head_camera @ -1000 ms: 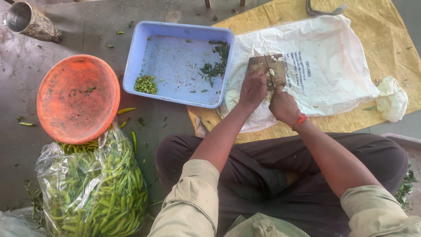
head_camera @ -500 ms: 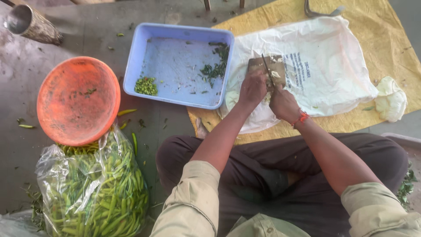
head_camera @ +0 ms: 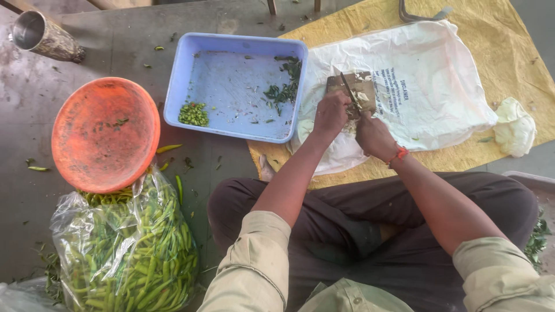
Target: The person cuts a cabbage on a wooden block using a knife.
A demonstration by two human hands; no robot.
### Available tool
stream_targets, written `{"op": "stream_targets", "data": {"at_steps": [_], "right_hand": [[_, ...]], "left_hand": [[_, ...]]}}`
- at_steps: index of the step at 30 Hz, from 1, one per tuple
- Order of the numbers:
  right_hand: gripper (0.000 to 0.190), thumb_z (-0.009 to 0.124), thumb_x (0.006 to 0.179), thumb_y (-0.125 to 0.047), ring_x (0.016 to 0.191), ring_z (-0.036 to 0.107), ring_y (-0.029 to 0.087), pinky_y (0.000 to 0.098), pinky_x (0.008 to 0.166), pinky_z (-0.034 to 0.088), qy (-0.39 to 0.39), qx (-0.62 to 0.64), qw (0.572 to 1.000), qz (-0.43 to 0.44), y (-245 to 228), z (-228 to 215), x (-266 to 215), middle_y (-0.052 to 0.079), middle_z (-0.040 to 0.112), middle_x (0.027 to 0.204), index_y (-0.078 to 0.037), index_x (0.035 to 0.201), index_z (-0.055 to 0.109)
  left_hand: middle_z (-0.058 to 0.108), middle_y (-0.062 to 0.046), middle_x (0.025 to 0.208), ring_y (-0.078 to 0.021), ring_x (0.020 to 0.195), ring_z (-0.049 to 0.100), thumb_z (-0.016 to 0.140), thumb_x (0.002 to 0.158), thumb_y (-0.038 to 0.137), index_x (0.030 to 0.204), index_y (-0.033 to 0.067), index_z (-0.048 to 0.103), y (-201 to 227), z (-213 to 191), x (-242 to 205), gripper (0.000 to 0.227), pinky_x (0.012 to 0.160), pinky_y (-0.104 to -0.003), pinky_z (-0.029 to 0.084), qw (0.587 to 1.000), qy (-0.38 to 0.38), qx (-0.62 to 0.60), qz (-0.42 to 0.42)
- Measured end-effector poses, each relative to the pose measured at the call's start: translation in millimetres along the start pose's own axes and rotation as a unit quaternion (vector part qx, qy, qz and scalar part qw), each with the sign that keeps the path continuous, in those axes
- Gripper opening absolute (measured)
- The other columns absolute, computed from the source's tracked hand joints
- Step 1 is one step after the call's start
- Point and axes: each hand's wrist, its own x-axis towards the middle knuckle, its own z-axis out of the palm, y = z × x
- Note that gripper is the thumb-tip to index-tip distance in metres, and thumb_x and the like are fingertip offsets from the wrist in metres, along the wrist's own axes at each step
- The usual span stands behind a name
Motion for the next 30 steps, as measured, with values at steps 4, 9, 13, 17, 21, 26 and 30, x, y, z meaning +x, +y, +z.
{"op": "stream_targets", "data": {"at_steps": [4, 9, 13, 17, 21, 26, 30], "right_hand": [[0.014, 0.055, 0.089, -0.005, 0.074, 0.067, 0.049, 0.057, 0.069, 0.052, 0.059, -0.104, 0.99, -0.081, 8, 13, -20, 0.034, 0.065, 0.088, 0.004, 0.098, 0.053], [0.029, 0.057, 0.084, -0.004, 0.076, 0.067, 0.05, 0.0547, 0.067, 0.055, 0.058, -0.045, 0.997, 0.013, 17, 36, -2, 0.035, 0.066, 0.078, 0.014, 0.106, 0.05], [0.023, 0.061, 0.078, -0.011, 0.071, 0.07, 0.044, 0.0497, 0.07, 0.058, 0.022, -0.134, 0.982, -0.133, 21, 26, 10, 0.034, 0.064, 0.091, 0.008, 0.091, 0.059], [0.023, 0.058, 0.085, -0.014, 0.072, 0.068, 0.048, 0.0541, 0.07, 0.054, 0.032, -0.048, 0.996, -0.065, 24, 29, -8, 0.032, 0.064, 0.087, 0.007, 0.094, 0.061], [0.027, 0.056, 0.096, -0.011, 0.072, 0.068, 0.05, 0.0551, 0.071, 0.053, 0.017, -0.009, 0.998, 0.051, 20, 49, -8, 0.033, 0.064, 0.071, 0.015, 0.107, 0.053], [0.037, 0.065, 0.081, -0.014, 0.075, 0.07, 0.041, 0.0475, 0.066, 0.058, 0.012, -0.213, 0.963, -0.164, 30, 61, 4, 0.028, 0.066, 0.079, 0.013, 0.103, 0.052], [0.033, 0.066, 0.076, -0.018, 0.072, 0.071, 0.04, 0.0469, 0.066, 0.058, -0.021, 0.147, 0.988, 0.039, 23, 36, 4, 0.026, 0.068, 0.084, 0.005, 0.097, 0.053]], "left_hand": [[0.071, -0.014, 0.093, -0.0352, 0.093, 0.068, 0.066, 0.074, -0.002, 0.083, 0.0081, 0.07, 0, -2, -15, 0.014, 0.085, -0.047, 0.054, 0.998, 0.011, 0.029, -0.057], [0.07, -0.013, 0.093, -0.0343, 0.097, 0.068, 0.069, 0.085, 0.0, 0.087, 0.006, 0.07, 1, 1, -2, 0.006, 0.087, -0.045, 0.055, 0.994, -0.041, 0.02, -0.094], [0.069, -0.013, 0.093, -0.0345, 0.099, 0.066, 0.068, 0.08, -0.002, 0.081, 0.0032, 0.072, 18, -14, 5, 0.006, 0.089, -0.045, 0.053, 0.996, -0.033, 0.024, -0.075], [0.068, -0.014, 0.09, -0.0345, 0.095, 0.066, 0.071, 0.07, -0.001, 0.077, 0.0031, 0.075, 18, -21, -2, 0.009, 0.087, -0.044, 0.053, 0.995, -0.047, 0.059, -0.072], [0.07, -0.011, 0.09, -0.0317, 0.094, 0.069, 0.069, 0.073, -0.003, 0.083, 0.0049, 0.076, 2, -13, 1, 0.014, 0.088, -0.043, 0.054, 0.993, -0.072, 0.039, -0.087], [0.07, -0.012, 0.09, -0.0332, 0.095, 0.069, 0.071, 0.075, -0.003, 0.078, 0.0032, 0.073, -4, -2, -6, 0.008, 0.087, -0.044, 0.054, 0.995, -0.061, 0.03, -0.068], [0.071, -0.013, 0.089, -0.0348, 0.09, 0.069, 0.072, 0.07, -0.001, 0.075, 0.0034, 0.073, 6, -15, 4, 0.007, 0.082, -0.045, 0.054, 0.995, -0.055, 0.014, -0.085]]}}
